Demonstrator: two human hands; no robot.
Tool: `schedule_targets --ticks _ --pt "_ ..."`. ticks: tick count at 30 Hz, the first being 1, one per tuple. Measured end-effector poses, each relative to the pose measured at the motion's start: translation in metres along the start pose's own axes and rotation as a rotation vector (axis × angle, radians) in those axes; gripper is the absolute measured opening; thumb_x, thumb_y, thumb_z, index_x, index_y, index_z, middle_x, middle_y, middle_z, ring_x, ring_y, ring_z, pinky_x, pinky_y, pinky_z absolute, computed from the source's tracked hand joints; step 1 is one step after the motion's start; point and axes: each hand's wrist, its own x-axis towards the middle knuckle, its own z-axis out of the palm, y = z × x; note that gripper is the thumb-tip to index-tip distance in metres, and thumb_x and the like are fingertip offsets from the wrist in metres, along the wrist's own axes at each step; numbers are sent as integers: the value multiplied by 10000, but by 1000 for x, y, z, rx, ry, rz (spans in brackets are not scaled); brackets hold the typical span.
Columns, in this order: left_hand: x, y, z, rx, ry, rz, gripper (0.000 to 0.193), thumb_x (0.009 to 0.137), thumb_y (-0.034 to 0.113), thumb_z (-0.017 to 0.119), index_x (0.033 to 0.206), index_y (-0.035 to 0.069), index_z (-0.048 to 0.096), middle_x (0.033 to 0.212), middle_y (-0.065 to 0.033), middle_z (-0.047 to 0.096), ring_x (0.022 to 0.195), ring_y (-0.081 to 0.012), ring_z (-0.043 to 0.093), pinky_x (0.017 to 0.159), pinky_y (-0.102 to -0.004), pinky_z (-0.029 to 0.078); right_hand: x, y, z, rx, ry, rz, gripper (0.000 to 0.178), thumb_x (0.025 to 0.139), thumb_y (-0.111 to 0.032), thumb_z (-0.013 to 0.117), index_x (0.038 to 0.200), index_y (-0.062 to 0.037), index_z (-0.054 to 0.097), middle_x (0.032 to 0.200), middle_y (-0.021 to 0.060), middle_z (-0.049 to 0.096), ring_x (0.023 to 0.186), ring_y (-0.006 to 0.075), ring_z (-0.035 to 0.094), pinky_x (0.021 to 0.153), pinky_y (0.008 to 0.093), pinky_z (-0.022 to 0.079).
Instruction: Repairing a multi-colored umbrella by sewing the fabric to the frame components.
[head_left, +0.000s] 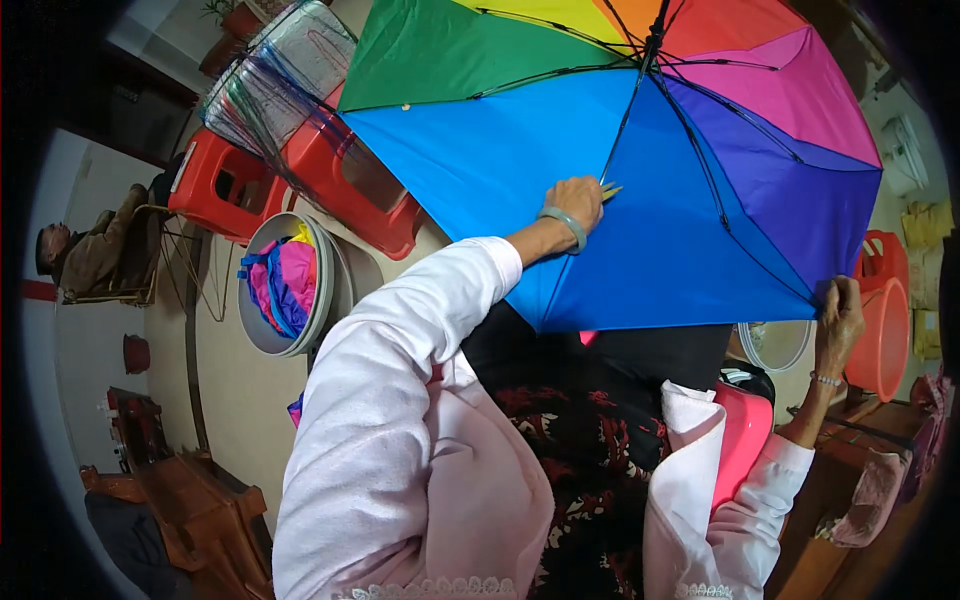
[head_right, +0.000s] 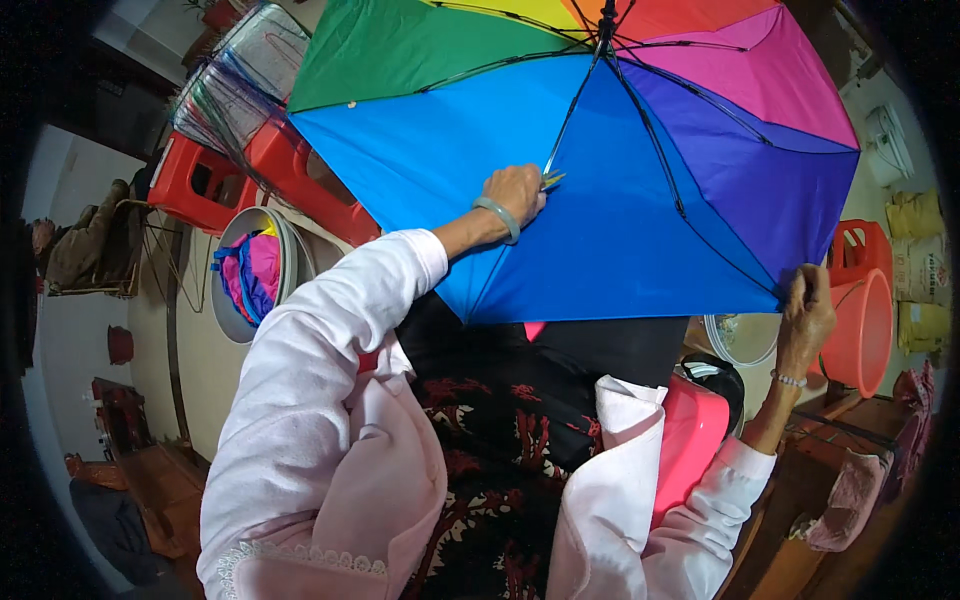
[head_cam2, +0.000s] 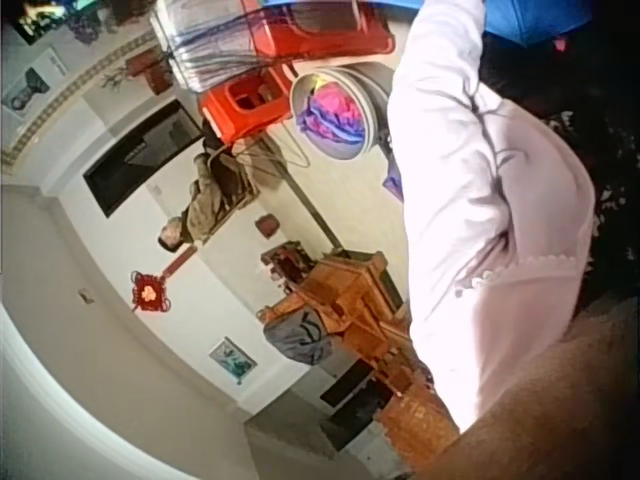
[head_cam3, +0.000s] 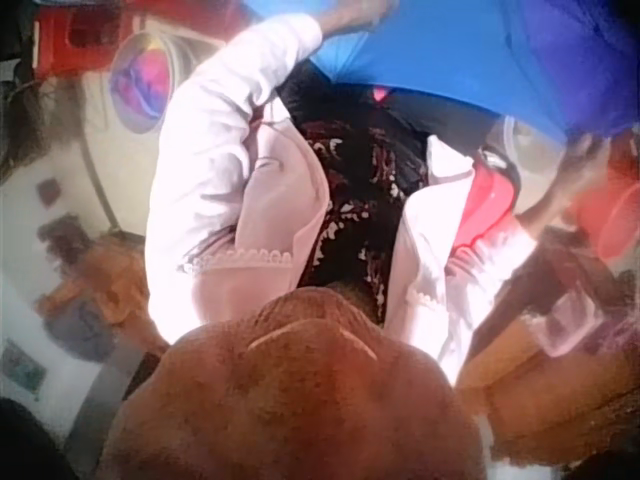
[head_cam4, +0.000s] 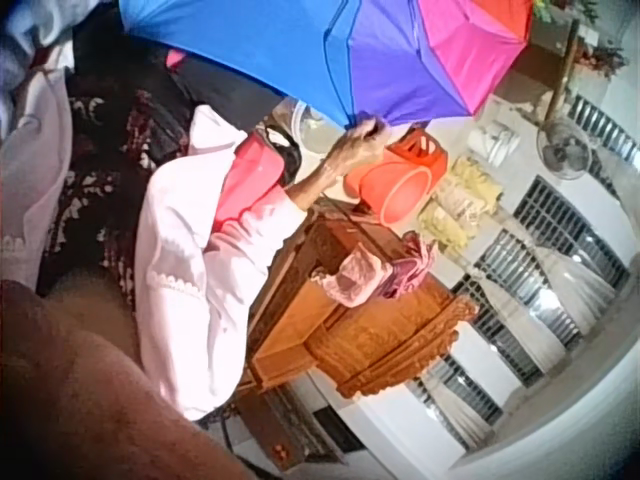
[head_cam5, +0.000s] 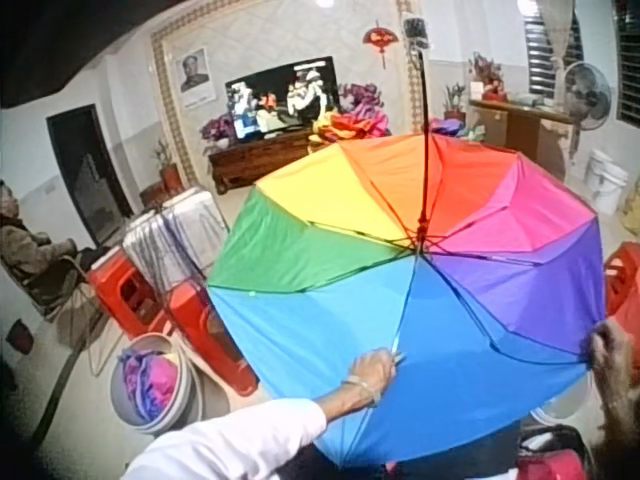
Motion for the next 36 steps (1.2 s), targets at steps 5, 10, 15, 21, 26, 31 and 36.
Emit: schedule_targets --ticks 5,10,15,21,26,31,36 --pt "-2 5 15 -4 19 -11 177 704 173 608 754 11 557 730 -216 599 684 -380 591 586 -463 475 29 -18 -28 195 244 107 148 887 -164 486 916 -47 572 713 26 581 606 53 488 526 201 389" --pt "-18 2 12 44 5 47 131 754 144 550 725 20 578 730 -207 606 669 -381 594 579 -473 476 70 -75 -8 661 -166 190 217 886 -210 480 911 -9 556 752 80 608 554 83 501 511 207 411" --pt "-30 8 17 -7 25 45 151 710 150 623 714 10 565 719 -199 603 653 -389 584 584 -475 465 82 -93 28 1095 -370 447 169 871 -186 498 897 -25 541 778 90 613 548 103 533 489 223 467" --pt "-29 5 19 -101 15 -118 184 689 180 666 711 20 577 681 -164 613 592 -322 600 565 -430 467 67 -91 62 1313 -537 562 141 846 -159 540 902 -29 543 778 86 607 549 94 537 473 217 475" --pt "-31 7 8 -641 -206 -443 185 738 183 623 702 8 577 612 -111 606 445 -173 536 438 -320 421 53 -106 82 1304 -687 677 139 834 -157 558 896 -33 548 751 70 596 539 80 520 462 209 474" --pt "-30 6 1 -923 -300 -519 214 804 165 570 719 -31 561 611 -105 596 387 -106 465 365 -242 366 28 -121 115 987 -810 581 120 831 -151 544 843 -32 559 702 32 577 546 80 518 441 216 464" --pt "-27 12 -6 -964 -323 -592 206 841 138 524 768 -52 548 628 -115 599 389 -108 467 366 -233 375 7 -135 155 626 -798 312 111 757 -129 568 731 -27 602 676 116 606 598 216 586 512 314 490"
